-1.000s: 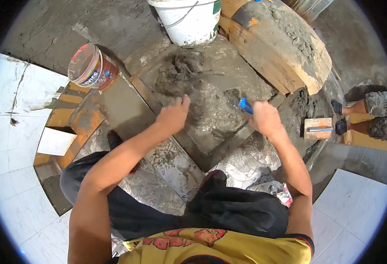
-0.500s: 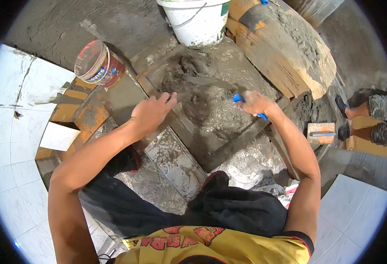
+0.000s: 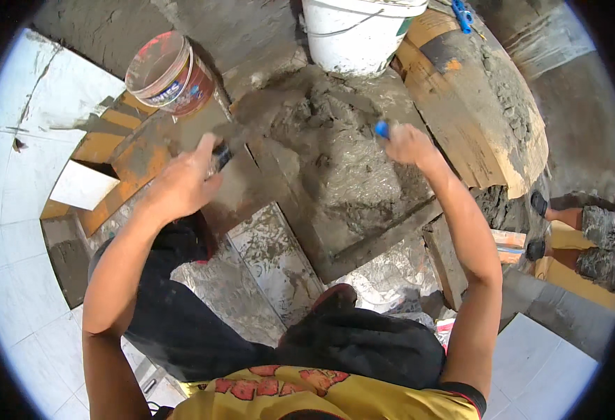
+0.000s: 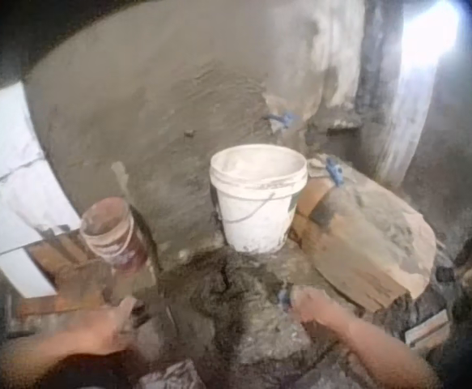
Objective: The person applies mortar onto the back of a tile using a trowel while crouching in a construction area.
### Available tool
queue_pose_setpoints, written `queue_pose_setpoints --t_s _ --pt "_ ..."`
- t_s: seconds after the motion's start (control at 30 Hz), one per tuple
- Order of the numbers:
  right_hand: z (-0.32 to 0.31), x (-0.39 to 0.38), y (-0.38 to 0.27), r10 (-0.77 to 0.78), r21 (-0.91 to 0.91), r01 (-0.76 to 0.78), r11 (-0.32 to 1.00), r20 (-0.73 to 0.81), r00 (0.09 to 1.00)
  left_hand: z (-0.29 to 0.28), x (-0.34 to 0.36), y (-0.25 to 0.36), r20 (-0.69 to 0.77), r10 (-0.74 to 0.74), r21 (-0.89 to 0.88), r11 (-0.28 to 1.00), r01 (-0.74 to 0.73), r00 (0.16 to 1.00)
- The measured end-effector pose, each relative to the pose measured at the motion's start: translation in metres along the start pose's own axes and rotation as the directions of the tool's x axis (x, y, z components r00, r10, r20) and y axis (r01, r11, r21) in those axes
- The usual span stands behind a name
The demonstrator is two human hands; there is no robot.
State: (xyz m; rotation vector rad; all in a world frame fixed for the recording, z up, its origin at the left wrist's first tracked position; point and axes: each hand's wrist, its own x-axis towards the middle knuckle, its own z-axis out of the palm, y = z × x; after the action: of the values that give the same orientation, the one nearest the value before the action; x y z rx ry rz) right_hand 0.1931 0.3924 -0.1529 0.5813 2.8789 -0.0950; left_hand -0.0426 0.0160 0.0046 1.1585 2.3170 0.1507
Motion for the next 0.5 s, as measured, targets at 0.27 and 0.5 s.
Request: queue_pose_setpoints --t_s 0.27,0.5 --pt "-0.061 0.144 -0.078 0.012 -0.265 0.053 0.963 0.237 0.972 -0.040 -0.004 -0.012 -0.167 -0.005 -0.122 0.992 -0.015 0.986" --pt "-0.082 0.207 -0.162 -0.055 -0.448 0.225 0.865 0.361 0.931 -0.035 0.002 -0.028 -0.221 0.047 -0.117 0.990 -0.074 0.974"
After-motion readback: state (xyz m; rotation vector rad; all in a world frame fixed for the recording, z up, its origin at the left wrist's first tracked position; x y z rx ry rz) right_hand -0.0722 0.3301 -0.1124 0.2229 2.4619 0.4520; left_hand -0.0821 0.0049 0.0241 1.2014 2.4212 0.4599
